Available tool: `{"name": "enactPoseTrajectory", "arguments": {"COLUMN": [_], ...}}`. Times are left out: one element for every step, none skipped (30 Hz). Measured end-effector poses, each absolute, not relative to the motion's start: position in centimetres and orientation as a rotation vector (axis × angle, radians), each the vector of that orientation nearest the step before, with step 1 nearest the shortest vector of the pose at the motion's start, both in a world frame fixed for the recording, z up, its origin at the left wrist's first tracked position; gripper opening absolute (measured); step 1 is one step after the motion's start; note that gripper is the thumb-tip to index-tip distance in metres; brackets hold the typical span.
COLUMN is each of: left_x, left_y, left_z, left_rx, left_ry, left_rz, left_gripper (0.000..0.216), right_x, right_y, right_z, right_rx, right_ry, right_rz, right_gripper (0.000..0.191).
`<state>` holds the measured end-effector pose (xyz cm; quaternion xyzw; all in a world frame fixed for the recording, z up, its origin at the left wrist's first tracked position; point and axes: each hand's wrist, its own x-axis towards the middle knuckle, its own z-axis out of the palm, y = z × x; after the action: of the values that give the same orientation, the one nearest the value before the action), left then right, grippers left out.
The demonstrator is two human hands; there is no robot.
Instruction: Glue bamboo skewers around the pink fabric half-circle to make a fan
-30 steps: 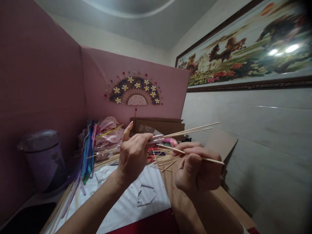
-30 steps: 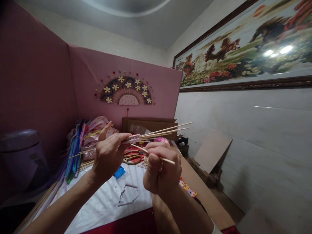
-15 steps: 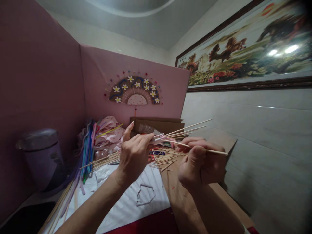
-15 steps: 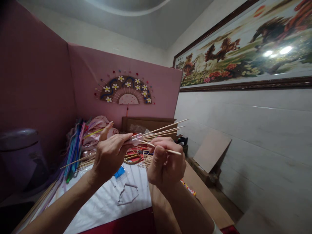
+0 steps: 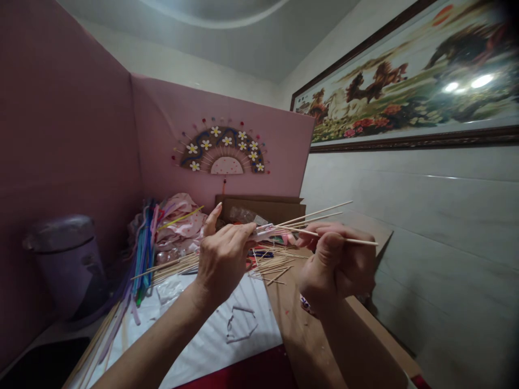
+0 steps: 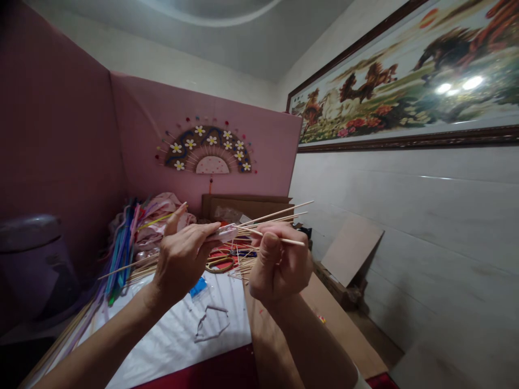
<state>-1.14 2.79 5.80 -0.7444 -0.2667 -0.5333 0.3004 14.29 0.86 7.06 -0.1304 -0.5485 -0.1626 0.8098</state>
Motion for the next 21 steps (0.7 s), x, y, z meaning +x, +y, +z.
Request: {"name": "enactPoseTrajectory", "arguments": {"left_x": [-1.1,-1.1,-1.1,-1.0,-1.0,-1.0,-0.9,-0.9,-0.9,-0.9,-0.9,-0.9,-0.9,-0.9,-0.9,-0.9,-0.9,-0.9,-0.9,-0.8,-0.8], "left_y": [2.8,2.7,2.7,2.7,2.7,2.7,2.6,2.6,2.6,2.6,2.6,2.5,2.5,2.4,2.3,2.3,2.3,2.3,2.3,2.3,2.3], "left_z": [5.8,5.8,5.8,5.9,5.9,5.9,5.9,5.9,5.9,5.9,5.9,5.9,5.9,5.9,5.9,5.9,5.8,5.8,5.8,5.8,5.8], "left_rx": [-1.975,-1.972,-1.970,-1.967,-1.964,-1.958,-1.951,-1.942,-1.933,-1.925,-1.922,-1.923,-1.925,-1.929,-1.931,-1.932,-1.932,-1.932,-1.934,-1.935,-1.934], "left_ry": [-0.708,-0.710,-0.709,-0.709,-0.708,-0.710,-0.713,-0.719,-0.723,-0.732,-0.742,-0.753,-0.767,-0.779,-0.789,-0.793,-0.793,-0.792,-0.788,-0.784,-0.781], "left_rz": [-1.414,-1.413,-1.409,-1.406,-1.403,-1.406,-1.414,-1.429,-1.445,-1.460,-1.469,-1.473,-1.472,-1.468,-1.464,-1.462,-1.461,-1.461,-1.461,-1.462,-1.463], "left_gripper": [0.018,0.018,0.019,0.020,0.021,0.021,0.021,0.020,0.020,0.019,0.019,0.020,0.020,0.020,0.020,0.020,0.020,0.020,0.021,0.021,0.021], "right_x": [14.3,14.2,14.2,14.1,14.0,14.0,13.9,13.9,13.9,13.9,13.9,13.9,14.0,14.1,14.1,14.1,14.2,14.2,14.2,14.2,14.1], "right_y": [0.8,0.8,0.8,0.7,0.7,0.7,0.6,0.6,0.6,0.6,0.7,0.7,0.7,0.7,0.7,0.7,0.7,0.7,0.7,0.7,0.7], "right_z": [7.0,6.9,6.8,6.6,6.5,6.4,6.3,6.2,6.1,6.0,6.0,5.9,5.9,5.9,5.9,5.9,5.9,5.9,5.9,5.9,5.9], "right_rx": [-0.282,-0.282,-0.278,-0.275,-0.274,-0.271,-0.267,-0.260,-0.252,-0.247,-0.242,-0.244,-0.249,-0.254,-0.258,-0.261,-0.264,-0.267,-0.267,-0.265,-0.264], "right_ry": [-1.182,-1.194,-1.210,-1.228,-1.249,-1.272,-1.295,-1.318,-1.340,-1.360,-1.377,-1.389,-1.398,-1.405,-1.411,-1.415,-1.420,-1.425,-1.428,-1.431,-1.434], "right_rz": [-0.337,-0.328,-0.323,-0.324,-0.329,-0.335,-0.341,-0.345,-0.345,-0.343,-0.342,-0.342,-0.343,-0.346,-0.350,-0.355,-0.359,-0.362,-0.364,-0.364,-0.363], "right_gripper": [0.007,0.006,0.005,0.004,0.003,0.003,0.003,0.004,0.006,0.008,0.010,0.012,0.014,0.015,0.016,0.017,0.017,0.018,0.019,0.019,0.019]}}
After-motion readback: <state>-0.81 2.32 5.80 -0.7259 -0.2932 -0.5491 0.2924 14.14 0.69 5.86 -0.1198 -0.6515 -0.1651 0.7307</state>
